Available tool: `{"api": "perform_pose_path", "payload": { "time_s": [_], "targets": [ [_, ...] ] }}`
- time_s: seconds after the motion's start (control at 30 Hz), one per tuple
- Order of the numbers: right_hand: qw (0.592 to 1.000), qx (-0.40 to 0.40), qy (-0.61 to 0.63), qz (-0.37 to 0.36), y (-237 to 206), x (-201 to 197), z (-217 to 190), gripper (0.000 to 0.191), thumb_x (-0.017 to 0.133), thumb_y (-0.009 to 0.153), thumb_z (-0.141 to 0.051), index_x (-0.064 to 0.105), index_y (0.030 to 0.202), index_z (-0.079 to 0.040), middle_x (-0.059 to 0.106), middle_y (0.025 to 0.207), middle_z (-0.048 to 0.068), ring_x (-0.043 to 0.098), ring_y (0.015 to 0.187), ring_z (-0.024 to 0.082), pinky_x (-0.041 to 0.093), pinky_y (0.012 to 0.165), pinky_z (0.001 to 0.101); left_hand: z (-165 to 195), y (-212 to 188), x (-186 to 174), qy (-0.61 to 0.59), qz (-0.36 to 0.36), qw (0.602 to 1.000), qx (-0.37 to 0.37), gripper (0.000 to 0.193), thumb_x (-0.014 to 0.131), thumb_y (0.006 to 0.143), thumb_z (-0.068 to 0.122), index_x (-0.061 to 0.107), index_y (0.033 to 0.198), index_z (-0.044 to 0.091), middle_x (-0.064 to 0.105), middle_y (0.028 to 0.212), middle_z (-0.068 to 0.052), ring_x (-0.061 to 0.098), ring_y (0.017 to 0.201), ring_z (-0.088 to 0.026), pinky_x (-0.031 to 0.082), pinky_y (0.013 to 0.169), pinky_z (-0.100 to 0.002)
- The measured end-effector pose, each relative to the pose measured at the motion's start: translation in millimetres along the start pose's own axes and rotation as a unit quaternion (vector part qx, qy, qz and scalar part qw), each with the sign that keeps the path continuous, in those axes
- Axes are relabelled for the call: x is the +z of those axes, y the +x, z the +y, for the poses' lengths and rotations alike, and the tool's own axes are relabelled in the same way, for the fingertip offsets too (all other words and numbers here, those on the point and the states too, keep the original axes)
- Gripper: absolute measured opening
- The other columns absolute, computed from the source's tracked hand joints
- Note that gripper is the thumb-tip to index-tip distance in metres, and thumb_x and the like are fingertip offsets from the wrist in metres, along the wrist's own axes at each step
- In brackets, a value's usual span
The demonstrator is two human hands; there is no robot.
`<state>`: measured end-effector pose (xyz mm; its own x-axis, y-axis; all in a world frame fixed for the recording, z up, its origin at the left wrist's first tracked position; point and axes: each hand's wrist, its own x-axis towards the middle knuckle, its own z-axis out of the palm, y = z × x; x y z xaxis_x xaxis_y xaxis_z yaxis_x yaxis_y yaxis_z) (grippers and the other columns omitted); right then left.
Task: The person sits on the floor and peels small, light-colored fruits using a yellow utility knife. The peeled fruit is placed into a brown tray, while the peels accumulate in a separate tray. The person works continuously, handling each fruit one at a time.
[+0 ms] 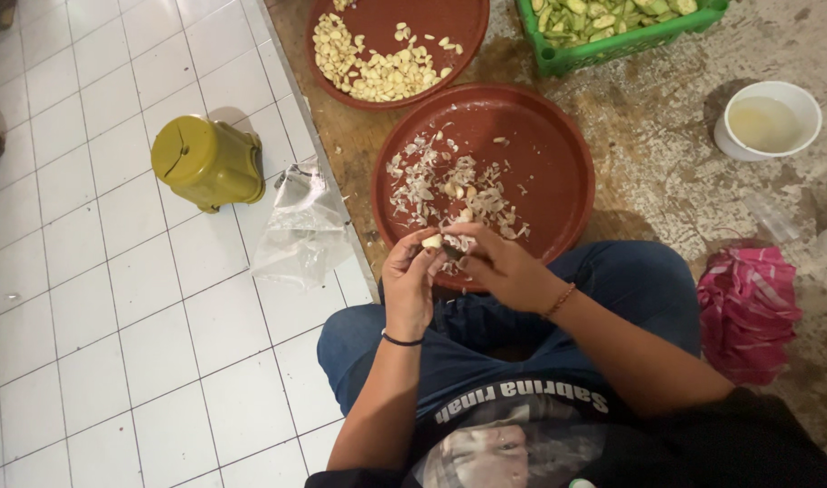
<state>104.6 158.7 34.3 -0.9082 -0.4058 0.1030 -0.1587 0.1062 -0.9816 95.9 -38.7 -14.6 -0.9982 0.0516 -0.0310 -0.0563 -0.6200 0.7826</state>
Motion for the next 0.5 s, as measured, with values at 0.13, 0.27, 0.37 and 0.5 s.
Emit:
{"api": "perform_pose_path", "payload": {
  "time_s": [0.13, 0.27, 0.37, 0.5],
  "targets": [
    [0.993, -0.066, -0.098, 0.021, -2, 5, -15, 0.046, 0.056, 0.1, -0.009, 0.045, 0.144, -0.011, 0.072, 0.117, 0.017, 0.075, 0.1, 0.03, 0.06, 0.08, 0.0384, -2, -1, 0, 0.036, -0.003, 0.999, -0.007, 0.026, 0.063, 0.1, -0.003, 0.066, 0.126, -0.004, 0.07, 0.111, -0.009, 0.066, 0.094, -0.012, 0.054, 0.08, -0.023],
    [0.99, -0.07, -0.119, 0.024, 0, 5, -22, 0.044, 0.055, 0.099, -0.009, 0.046, 0.142, -0.011, 0.07, 0.123, 0.017, 0.073, 0.105, 0.036, 0.059, 0.084, 0.0417, -2, 0, -1, 0.053, 0.018, 0.998, -0.003, 0.025, 0.064, 0.096, -0.003, 0.067, 0.121, -0.004, 0.072, 0.11, -0.007, 0.067, 0.092, -0.01, 0.055, 0.079, -0.023],
    [0.991, -0.048, -0.124, 0.02, 0, 5, -22, 0.043, 0.055, 0.1, -0.01, 0.048, 0.142, -0.012, 0.071, 0.121, 0.016, 0.074, 0.102, 0.035, 0.059, 0.083, 0.0416, -4, -1, -2, 0.052, 0.015, 0.999, 0.004, 0.024, 0.066, 0.097, -0.003, 0.068, 0.121, -0.004, 0.072, 0.109, -0.007, 0.066, 0.09, -0.01, 0.053, 0.077, -0.022],
    [0.991, -0.046, -0.124, 0.03, 0, 5, -21, 0.041, 0.055, 0.1, -0.011, 0.05, 0.14, -0.012, 0.07, 0.124, 0.015, 0.074, 0.103, 0.034, 0.059, 0.084, 0.0412, -6, 0, -4, 0.05, 0.003, 0.999, 0.013, 0.024, 0.067, 0.099, -0.003, 0.069, 0.123, -0.005, 0.071, 0.105, -0.008, 0.064, 0.086, -0.01, 0.052, 0.075, -0.022]
  ]
}}
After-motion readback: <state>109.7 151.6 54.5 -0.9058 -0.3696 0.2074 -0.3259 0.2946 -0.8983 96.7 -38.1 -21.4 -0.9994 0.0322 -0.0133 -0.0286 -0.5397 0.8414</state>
